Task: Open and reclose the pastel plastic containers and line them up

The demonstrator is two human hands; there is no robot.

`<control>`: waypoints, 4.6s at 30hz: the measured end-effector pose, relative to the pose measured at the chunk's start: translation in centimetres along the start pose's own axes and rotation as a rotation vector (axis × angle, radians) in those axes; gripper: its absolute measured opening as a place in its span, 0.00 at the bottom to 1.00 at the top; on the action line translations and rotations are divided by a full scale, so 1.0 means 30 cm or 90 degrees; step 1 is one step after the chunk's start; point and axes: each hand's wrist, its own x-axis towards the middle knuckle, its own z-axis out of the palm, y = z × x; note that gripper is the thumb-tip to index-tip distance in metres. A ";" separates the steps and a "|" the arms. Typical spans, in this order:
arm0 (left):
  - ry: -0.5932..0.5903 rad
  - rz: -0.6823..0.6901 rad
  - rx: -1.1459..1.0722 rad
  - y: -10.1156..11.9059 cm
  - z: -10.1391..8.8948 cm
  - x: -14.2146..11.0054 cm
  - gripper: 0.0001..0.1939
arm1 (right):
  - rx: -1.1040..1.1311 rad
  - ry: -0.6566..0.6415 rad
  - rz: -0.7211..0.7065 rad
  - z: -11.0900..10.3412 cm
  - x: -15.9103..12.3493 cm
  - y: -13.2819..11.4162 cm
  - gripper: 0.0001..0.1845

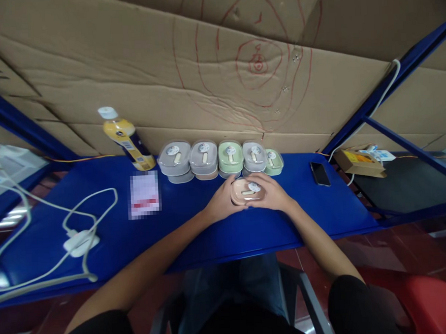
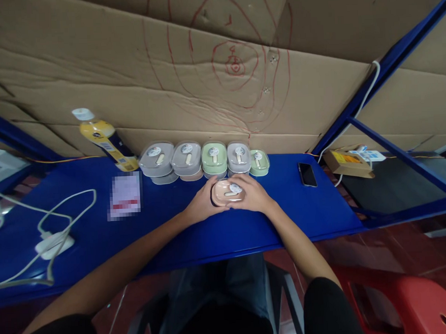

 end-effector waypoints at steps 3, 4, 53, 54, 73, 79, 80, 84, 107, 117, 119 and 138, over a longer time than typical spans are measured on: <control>0.003 -0.015 -0.007 -0.005 0.002 -0.002 0.62 | -0.010 -0.008 -0.022 0.008 0.022 -0.006 0.45; 0.005 -0.021 -0.006 -0.005 0.001 -0.003 0.63 | -0.016 -0.010 -0.028 0.009 0.026 -0.008 0.45; -0.115 0.084 0.154 -0.005 -0.092 -0.039 0.31 | -0.418 0.044 0.630 -0.235 -0.120 0.330 0.46; -0.115 0.085 0.154 -0.007 -0.091 -0.039 0.31 | -0.408 0.040 0.623 -0.239 -0.101 0.343 0.46; -0.124 0.108 0.169 0.007 -0.104 -0.038 0.26 | -0.361 0.079 0.192 -0.071 -0.162 0.084 0.27; -0.123 0.083 0.145 0.006 -0.101 -0.043 0.31 | -0.391 0.184 0.319 -0.093 -0.270 -0.033 0.43; -0.123 0.069 0.130 0.009 -0.101 -0.045 0.34 | -0.389 0.156 0.337 -0.092 -0.269 -0.040 0.46; -0.136 0.046 0.050 0.026 -0.112 -0.057 0.52 | -0.306 0.025 0.263 -0.076 -0.226 -0.065 0.44; -0.126 0.188 0.084 -0.012 -0.190 -0.135 0.22 | -0.100 0.065 0.159 0.005 -0.157 -0.008 0.39; -0.019 0.150 0.125 -0.054 -0.333 -0.175 0.20 | -0.105 0.082 0.210 -0.003 -0.212 0.055 0.40; -0.007 0.126 0.152 -0.087 -0.358 -0.204 0.20 | -0.128 0.069 0.197 0.002 -0.212 0.055 0.40; -0.100 0.112 0.057 0.008 -0.207 -0.158 0.44 | 0.013 0.116 0.020 -0.012 -0.062 -0.115 0.44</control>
